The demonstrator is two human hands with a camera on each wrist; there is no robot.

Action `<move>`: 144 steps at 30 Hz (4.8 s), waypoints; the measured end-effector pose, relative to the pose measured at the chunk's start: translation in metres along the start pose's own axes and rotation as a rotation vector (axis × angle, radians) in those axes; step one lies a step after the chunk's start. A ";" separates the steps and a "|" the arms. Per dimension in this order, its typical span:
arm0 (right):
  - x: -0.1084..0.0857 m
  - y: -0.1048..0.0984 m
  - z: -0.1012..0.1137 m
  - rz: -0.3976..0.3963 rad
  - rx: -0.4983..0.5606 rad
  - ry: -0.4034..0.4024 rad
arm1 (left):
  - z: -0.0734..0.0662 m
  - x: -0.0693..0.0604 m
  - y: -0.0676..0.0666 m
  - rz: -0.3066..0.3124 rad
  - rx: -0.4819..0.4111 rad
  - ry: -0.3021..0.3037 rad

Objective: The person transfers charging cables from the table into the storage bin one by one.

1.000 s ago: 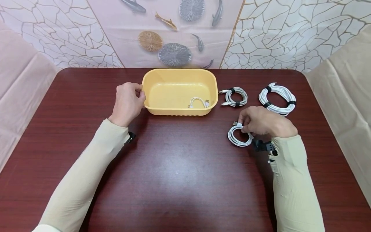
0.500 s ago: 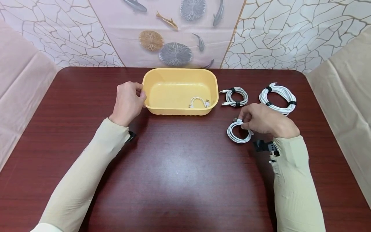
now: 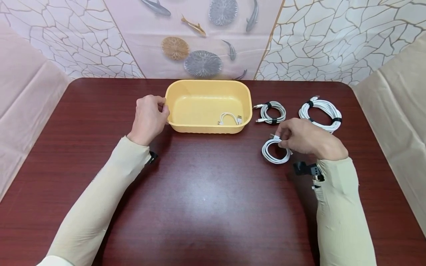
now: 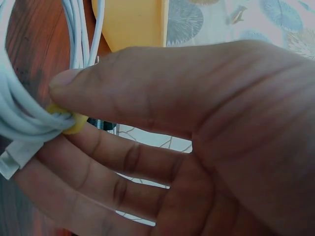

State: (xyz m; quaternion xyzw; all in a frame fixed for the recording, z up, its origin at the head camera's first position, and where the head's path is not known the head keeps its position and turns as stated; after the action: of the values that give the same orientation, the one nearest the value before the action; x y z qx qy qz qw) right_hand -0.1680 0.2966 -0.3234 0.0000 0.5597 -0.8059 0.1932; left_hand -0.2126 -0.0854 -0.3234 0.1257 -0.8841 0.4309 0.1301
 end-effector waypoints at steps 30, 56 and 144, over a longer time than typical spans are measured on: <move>0.002 -0.018 0.008 -0.055 -0.086 -0.011 | 0.000 0.000 0.001 0.006 0.004 -0.002; 0.006 -0.033 0.022 -0.077 -0.115 -0.029 | 0.000 -0.002 -0.001 0.004 0.000 0.004; 0.036 -0.063 0.048 -0.083 -0.211 -0.046 | -0.001 -0.002 0.000 -0.003 -0.003 0.010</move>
State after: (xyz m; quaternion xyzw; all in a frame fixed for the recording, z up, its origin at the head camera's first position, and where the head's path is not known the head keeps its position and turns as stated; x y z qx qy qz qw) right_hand -0.2107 0.2613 -0.2567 -0.0619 0.6365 -0.7495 0.1713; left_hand -0.2104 -0.0840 -0.3236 0.1245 -0.8840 0.4298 0.1352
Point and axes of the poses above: each hand's wrist, its own x-axis towards the middle knuckle, its own y-axis out of the palm, z = x × y, the point moved 4 cm from there along x, towards the middle knuckle, and after that the axes turned 9 degrees about -z, right-handed, at the moved point
